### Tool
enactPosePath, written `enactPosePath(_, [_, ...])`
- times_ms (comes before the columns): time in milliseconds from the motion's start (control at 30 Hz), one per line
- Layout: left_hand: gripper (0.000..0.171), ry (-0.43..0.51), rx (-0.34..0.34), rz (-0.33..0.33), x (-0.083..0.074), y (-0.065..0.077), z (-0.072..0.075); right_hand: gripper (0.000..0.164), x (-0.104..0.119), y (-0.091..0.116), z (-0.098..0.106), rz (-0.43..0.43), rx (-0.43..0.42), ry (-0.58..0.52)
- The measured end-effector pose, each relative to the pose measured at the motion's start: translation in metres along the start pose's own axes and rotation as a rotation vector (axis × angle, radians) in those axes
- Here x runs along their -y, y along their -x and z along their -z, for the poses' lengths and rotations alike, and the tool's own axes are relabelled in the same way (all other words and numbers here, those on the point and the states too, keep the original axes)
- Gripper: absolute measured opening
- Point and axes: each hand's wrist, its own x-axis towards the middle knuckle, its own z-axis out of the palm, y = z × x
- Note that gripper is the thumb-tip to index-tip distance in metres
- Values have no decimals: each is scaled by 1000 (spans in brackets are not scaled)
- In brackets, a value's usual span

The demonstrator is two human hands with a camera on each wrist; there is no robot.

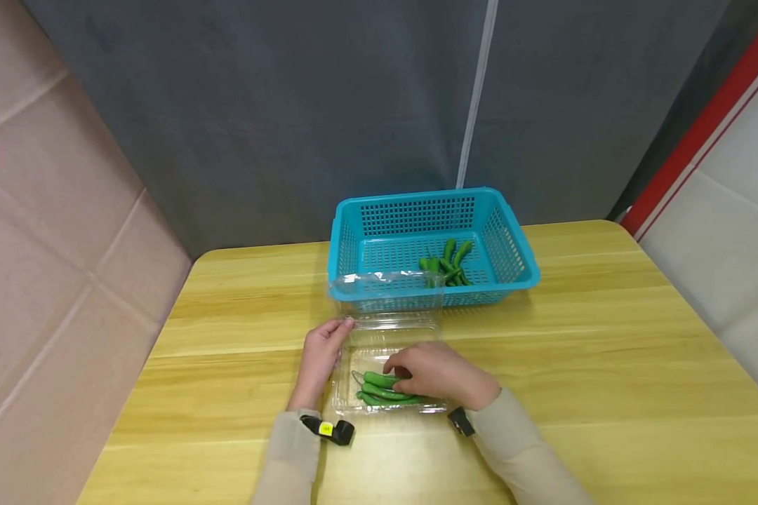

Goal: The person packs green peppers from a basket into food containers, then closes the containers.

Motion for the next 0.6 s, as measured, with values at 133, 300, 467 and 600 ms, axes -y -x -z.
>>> enactPosePath(133, [27,-4,-3,-2,0,0,0,18,0,0,0,22,-9,0])
enactPosePath(300, [27,11,3,9,2,-1,1,15,-1,0,0,47,-26,2])
enactPosePath(467, [27,15,7,7,2,-1,0,18,-1,0,0,34,-16,-6])
enactPosePath(600, [33,11,-12,-7,19,-9,-1,22,-1,0,0,28,-14,-21])
